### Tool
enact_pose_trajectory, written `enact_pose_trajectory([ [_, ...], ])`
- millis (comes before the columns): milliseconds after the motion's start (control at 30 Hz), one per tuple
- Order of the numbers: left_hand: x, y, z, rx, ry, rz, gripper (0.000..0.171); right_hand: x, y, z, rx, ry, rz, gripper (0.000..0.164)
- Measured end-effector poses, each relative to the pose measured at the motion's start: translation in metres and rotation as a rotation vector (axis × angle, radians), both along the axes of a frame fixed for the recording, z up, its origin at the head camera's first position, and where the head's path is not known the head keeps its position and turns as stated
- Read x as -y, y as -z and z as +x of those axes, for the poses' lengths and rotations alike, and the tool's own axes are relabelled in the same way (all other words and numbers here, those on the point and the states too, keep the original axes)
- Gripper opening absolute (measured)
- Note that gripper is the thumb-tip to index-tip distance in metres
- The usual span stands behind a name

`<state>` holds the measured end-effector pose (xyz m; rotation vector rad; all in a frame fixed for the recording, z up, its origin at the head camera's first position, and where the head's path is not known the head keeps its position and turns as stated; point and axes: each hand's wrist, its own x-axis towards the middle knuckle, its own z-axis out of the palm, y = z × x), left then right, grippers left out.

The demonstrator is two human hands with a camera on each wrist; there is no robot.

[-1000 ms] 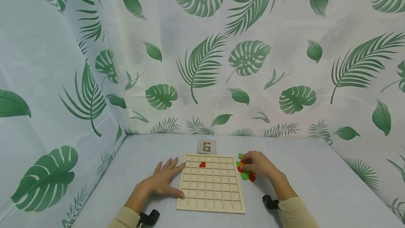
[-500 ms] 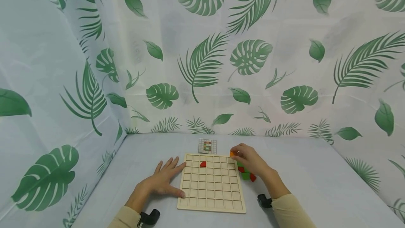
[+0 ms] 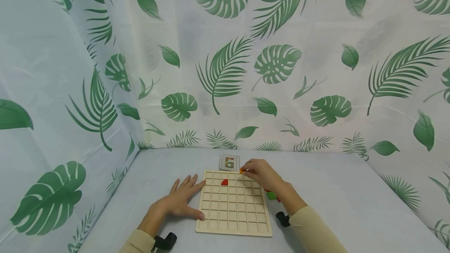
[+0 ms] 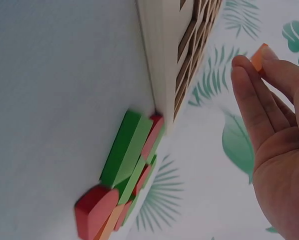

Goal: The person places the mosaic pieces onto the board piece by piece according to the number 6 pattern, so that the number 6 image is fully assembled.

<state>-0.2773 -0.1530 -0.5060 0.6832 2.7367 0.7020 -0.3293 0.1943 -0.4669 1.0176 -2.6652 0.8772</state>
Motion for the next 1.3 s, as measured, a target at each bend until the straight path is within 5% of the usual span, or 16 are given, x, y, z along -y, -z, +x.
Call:
enact_pose_trajectory([
  [367,0.0,0.001,0.0,0.001,-0.005,-0.007,0.117,0.016,0.003,-0.003,-0.014,-0.065,0.054,0.015],
  [700,0.001,0.0,0.0,0.009,0.003,0.016,0.116,0.025,0.01,-0.006,0.048,-0.02,0.166,0.012],
  [1300,-0.001,0.0,0.0,0.005,-0.003,0.014,0.117,0.037,0.015,-0.006,0.028,-0.039,0.275,0.014],
])
